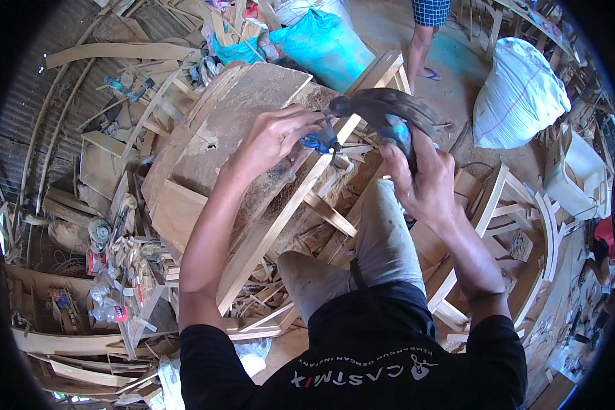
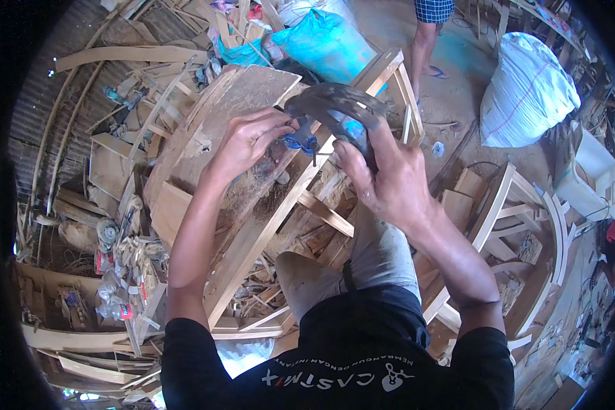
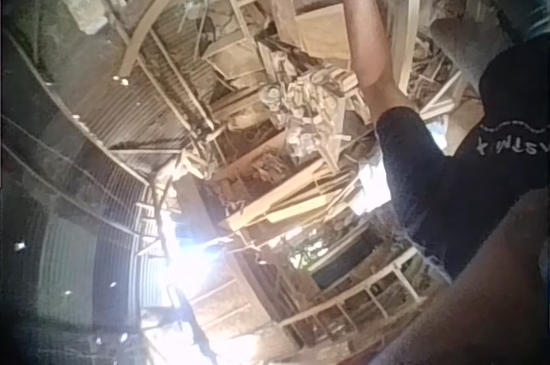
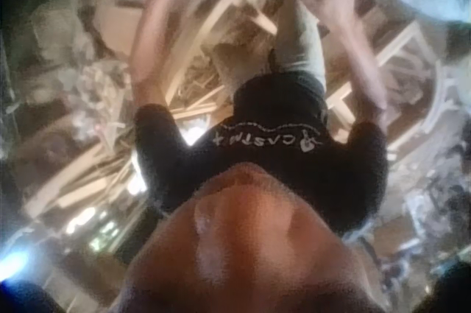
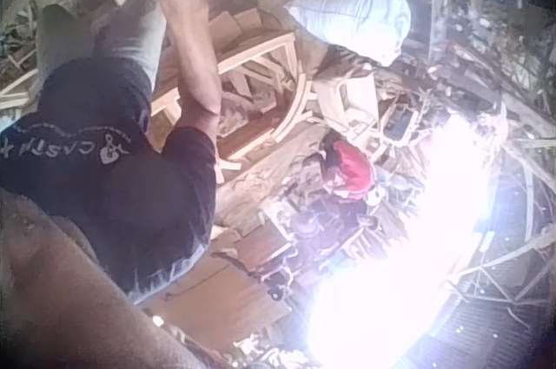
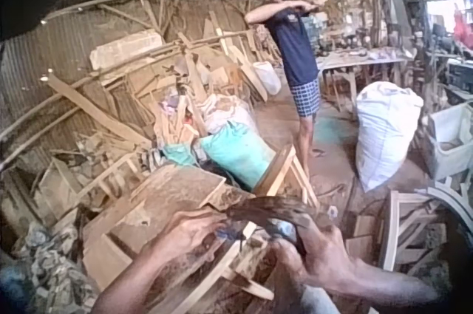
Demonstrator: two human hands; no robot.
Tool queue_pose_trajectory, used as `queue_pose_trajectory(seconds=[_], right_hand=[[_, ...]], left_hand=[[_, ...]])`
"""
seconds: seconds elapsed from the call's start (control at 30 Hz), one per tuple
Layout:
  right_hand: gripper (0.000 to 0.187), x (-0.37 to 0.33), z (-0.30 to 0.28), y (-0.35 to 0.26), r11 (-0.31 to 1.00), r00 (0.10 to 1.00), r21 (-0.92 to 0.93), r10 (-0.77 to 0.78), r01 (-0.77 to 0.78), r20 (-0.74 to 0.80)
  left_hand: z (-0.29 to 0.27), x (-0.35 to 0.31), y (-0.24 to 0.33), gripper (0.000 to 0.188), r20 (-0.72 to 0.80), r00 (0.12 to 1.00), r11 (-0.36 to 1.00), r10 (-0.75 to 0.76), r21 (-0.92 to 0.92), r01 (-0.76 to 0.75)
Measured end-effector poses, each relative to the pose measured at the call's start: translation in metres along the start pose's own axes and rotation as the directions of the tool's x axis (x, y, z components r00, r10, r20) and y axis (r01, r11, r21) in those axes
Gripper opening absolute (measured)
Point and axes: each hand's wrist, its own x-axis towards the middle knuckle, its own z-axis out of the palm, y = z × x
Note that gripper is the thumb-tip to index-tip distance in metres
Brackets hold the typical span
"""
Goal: The person hammers a nail into a wooden furniture component and then uses a hand tool to adjust or fasten another section of the wooden assembly.
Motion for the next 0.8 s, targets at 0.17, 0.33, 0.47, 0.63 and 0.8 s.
queue_pose_trajectory(seconds=[0.17,0.33,0.47,0.63,0.8], right_hand=[[0.035,-0.003,0.0,0.004,0.999,1.0,-0.029,-0.021,0.02,-0.012],[0.031,0.001,-0.004,-0.001,0.997,0.991,-0.017,0.082,-0.081,0.102],[0.033,-0.021,-0.014,0.017,0.972,0.978,0.119,0.196,-0.204,0.075],[0.033,-0.075,0.014,0.038,0.847,0.879,0.301,0.331,-0.437,0.343],[0.039,-0.072,0.027,0.037,0.959,0.816,0.261,-0.062,-0.111,0.575]], left_hand=[[0.001,0.0,-0.003,0.022,-0.021,0.999,0.999,0.033,0.014,-0.033],[-0.002,-0.003,0.001,0.02,-0.036,0.998,0.997,-0.042,-0.071,0.04],[-0.011,-0.019,-0.026,0.02,-0.238,0.898,0.927,-0.37,-0.157,0.34],[-0.053,-0.109,-0.109,0.027,-0.172,0.778,0.695,-0.604,0.365,0.62],[-0.032,-0.088,-0.051,0.027,-0.22,0.822,0.826,-0.525,0.1,0.554]])
